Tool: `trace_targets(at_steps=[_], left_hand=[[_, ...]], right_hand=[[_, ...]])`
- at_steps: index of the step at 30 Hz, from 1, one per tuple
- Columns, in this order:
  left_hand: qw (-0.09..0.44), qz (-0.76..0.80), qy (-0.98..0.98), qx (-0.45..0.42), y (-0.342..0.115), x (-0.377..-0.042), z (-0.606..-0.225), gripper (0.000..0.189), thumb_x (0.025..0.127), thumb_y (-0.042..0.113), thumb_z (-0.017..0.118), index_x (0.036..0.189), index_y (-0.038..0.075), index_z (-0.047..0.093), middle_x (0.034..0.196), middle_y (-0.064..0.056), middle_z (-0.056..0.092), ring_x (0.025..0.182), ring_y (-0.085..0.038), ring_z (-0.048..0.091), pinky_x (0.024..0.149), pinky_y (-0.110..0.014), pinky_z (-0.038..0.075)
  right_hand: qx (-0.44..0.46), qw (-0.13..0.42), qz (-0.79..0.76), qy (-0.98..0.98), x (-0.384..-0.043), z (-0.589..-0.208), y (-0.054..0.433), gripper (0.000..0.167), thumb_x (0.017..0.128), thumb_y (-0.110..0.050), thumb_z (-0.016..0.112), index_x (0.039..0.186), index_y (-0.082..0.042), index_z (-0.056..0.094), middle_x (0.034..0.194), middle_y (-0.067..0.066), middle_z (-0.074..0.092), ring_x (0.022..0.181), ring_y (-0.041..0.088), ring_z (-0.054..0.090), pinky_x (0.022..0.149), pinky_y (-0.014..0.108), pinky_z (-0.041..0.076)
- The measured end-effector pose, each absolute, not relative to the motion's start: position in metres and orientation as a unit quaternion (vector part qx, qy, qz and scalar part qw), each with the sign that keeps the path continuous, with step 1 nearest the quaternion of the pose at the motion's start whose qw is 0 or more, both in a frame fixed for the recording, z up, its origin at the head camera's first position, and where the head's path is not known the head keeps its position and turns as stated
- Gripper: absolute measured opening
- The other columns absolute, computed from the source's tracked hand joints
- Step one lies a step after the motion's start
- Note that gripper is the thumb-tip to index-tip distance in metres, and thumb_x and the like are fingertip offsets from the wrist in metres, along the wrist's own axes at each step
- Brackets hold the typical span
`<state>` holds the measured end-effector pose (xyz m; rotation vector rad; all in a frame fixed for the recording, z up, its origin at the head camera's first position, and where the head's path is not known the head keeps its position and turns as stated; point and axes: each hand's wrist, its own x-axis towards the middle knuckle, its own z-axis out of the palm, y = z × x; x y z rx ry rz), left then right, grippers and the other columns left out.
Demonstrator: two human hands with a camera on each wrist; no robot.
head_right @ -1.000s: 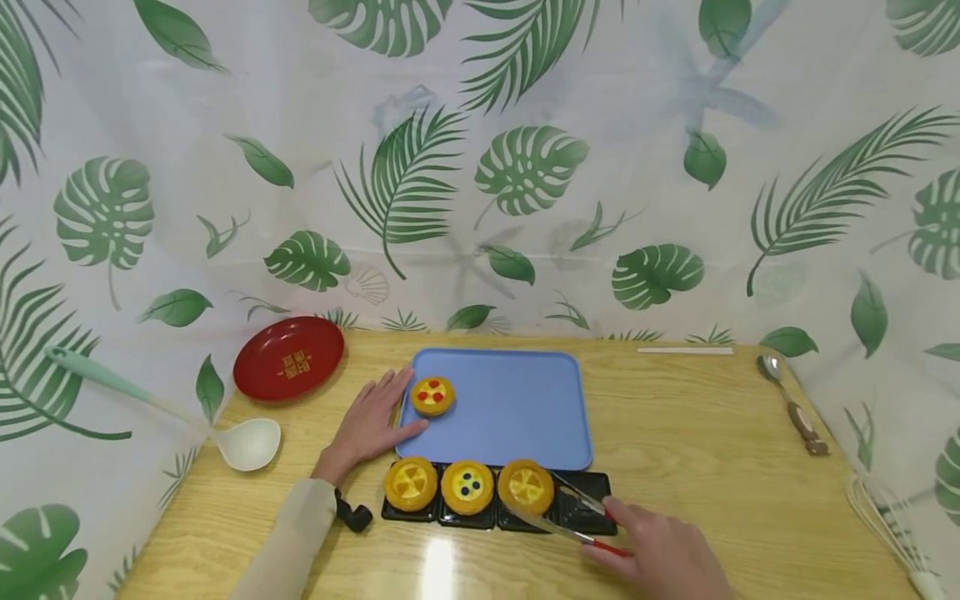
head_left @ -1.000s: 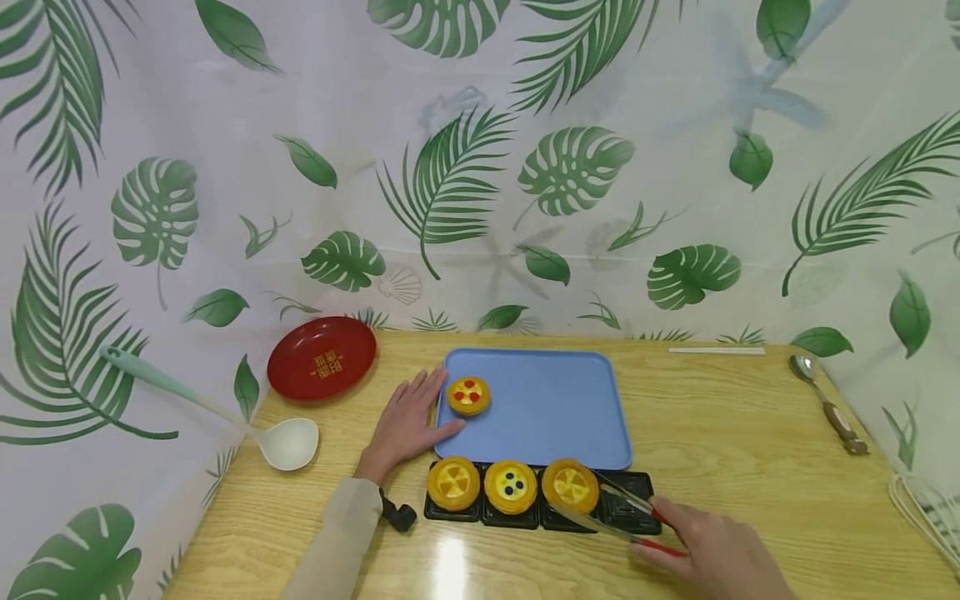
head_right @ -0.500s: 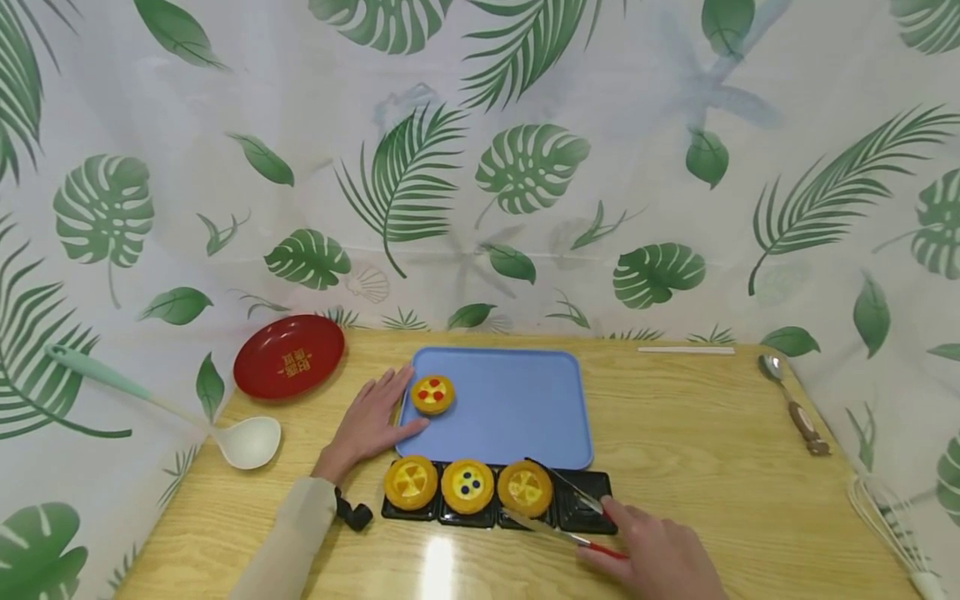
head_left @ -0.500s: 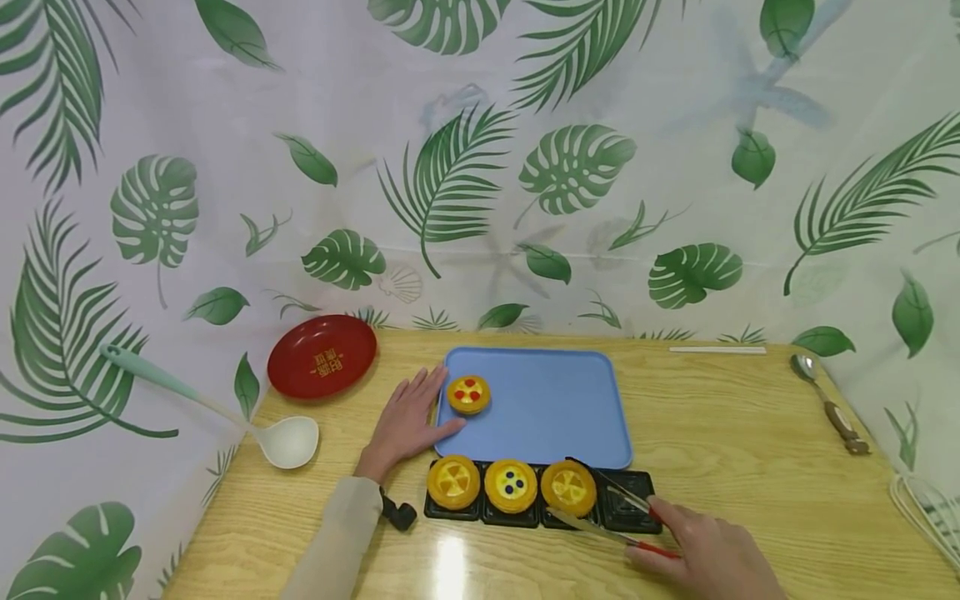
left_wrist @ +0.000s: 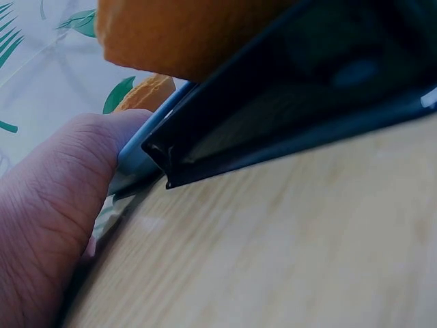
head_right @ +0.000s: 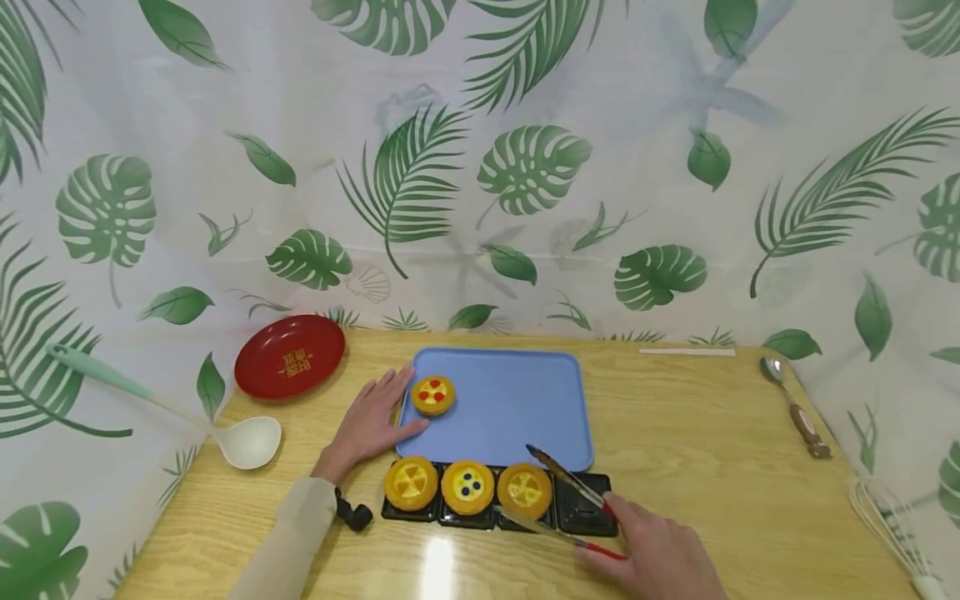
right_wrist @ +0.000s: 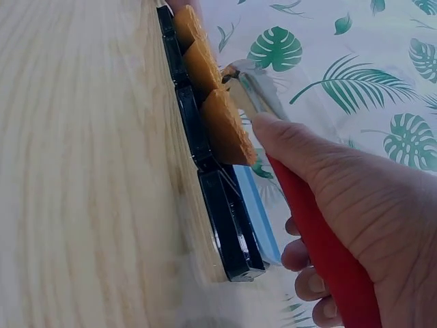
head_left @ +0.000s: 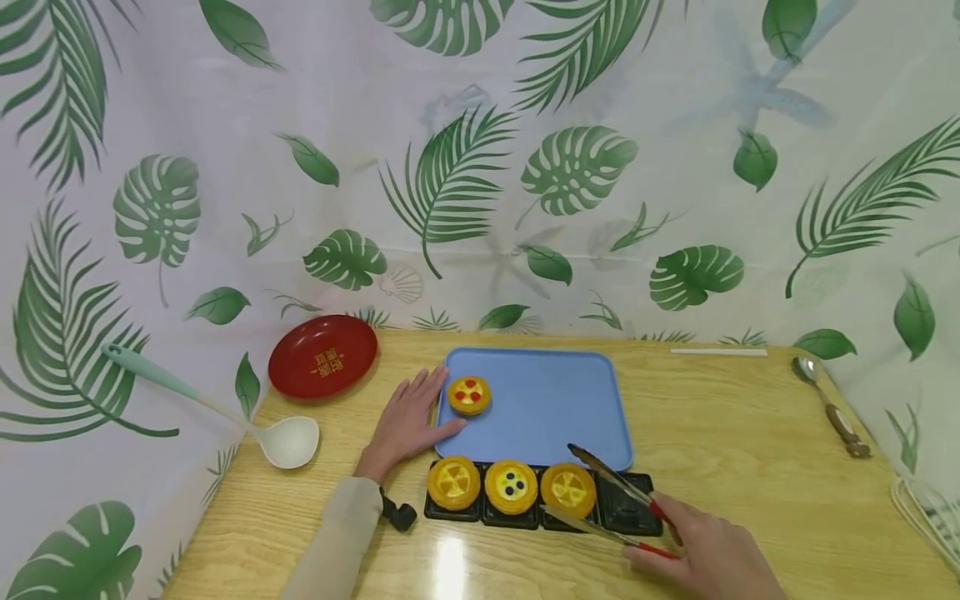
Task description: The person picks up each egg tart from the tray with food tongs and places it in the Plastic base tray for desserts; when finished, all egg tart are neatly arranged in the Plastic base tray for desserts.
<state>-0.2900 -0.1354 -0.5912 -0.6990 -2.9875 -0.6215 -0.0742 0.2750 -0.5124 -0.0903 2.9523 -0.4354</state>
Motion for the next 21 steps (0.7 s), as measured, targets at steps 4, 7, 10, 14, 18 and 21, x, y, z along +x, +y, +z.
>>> trace_targets(at_steps=[4, 7, 10, 14, 18, 21], left_hand=[[0.007, -0.201, -0.954, -0.224, -0.135, -0.29, -0.592, 0.104, 0.091, 0.082, 0.049, 0.169, 0.023, 0.013, 0.174, 0.007, 0.015, 0.162, -0.023, 0.013, 0.13, -0.049, 0.009], [0.01, -0.198, -0.954, -0.224, -0.135, -0.29, -0.593, 0.104, 0.091, 0.083, 0.048, 0.17, 0.023, 0.013, 0.174, 0.007, 0.015, 0.162, -0.022, 0.012, 0.13, -0.049, 0.009], [0.01, -0.196, -0.955, -0.222, -0.136, -0.291, -0.594, 0.104, 0.091, 0.083, 0.048, 0.17, 0.024, 0.013, 0.174, 0.008, 0.014, 0.162, -0.021, 0.012, 0.13, -0.048, 0.009], [0.01, -0.195, -0.955, -0.223, -0.136, -0.292, -0.596, 0.104, 0.092, 0.082, 0.048, 0.17, 0.024, 0.013, 0.174, 0.007, 0.014, 0.162, -0.022, 0.012, 0.13, -0.048, 0.01], [0.017, -0.199, -0.953, -0.227, -0.136, -0.291, -0.596, 0.104, 0.092, 0.081, 0.049, 0.17, 0.022, 0.015, 0.174, 0.005, 0.018, 0.161, -0.024, 0.014, 0.13, -0.05, 0.011], [0.02, -0.202, -0.953, -0.226, -0.136, -0.291, -0.596, 0.104, 0.091, 0.082, 0.05, 0.169, 0.021, 0.016, 0.174, 0.004, 0.018, 0.161, -0.024, 0.015, 0.13, -0.05, 0.011]], right_hand=[[-0.042, 0.047, -0.159, 0.985, -0.075, -0.51, 0.273, 0.065, 0.078, -0.08, 0.07, 0.102, -0.02, 0.063, 0.065, -0.008, 0.043, 0.052, 0.008, 0.036, 0.05, 0.026, 0.028], [-0.055, 0.015, -0.161, 0.985, -0.078, -0.507, 0.271, 0.06, 0.079, -0.078, 0.072, 0.093, -0.021, 0.06, 0.066, -0.008, 0.043, 0.053, 0.007, 0.036, 0.051, 0.025, 0.028], [-0.067, -0.009, -0.164, 0.984, -0.084, -0.504, 0.269, 0.057, 0.081, -0.075, 0.073, 0.091, -0.022, 0.059, 0.066, -0.009, 0.044, 0.053, 0.005, 0.035, 0.05, 0.024, 0.028], [-0.094, -0.051, -0.163, 0.981, -0.092, -0.502, 0.269, 0.056, 0.081, -0.071, 0.077, 0.097, -0.019, 0.063, 0.068, -0.013, 0.046, 0.051, 0.002, 0.033, 0.046, 0.022, 0.028], [-0.124, -0.099, -0.152, 0.976, -0.1, -0.499, 0.269, 0.052, 0.08, -0.067, 0.08, 0.094, -0.021, 0.06, 0.067, -0.016, 0.045, 0.046, 0.0, 0.025, 0.042, 0.021, 0.025], [-0.136, -0.113, -0.15, 0.973, -0.107, -0.496, 0.269, 0.05, 0.08, -0.064, 0.082, 0.091, -0.021, 0.057, 0.068, -0.016, 0.045, 0.046, 0.0, 0.024, 0.042, 0.021, 0.024]])
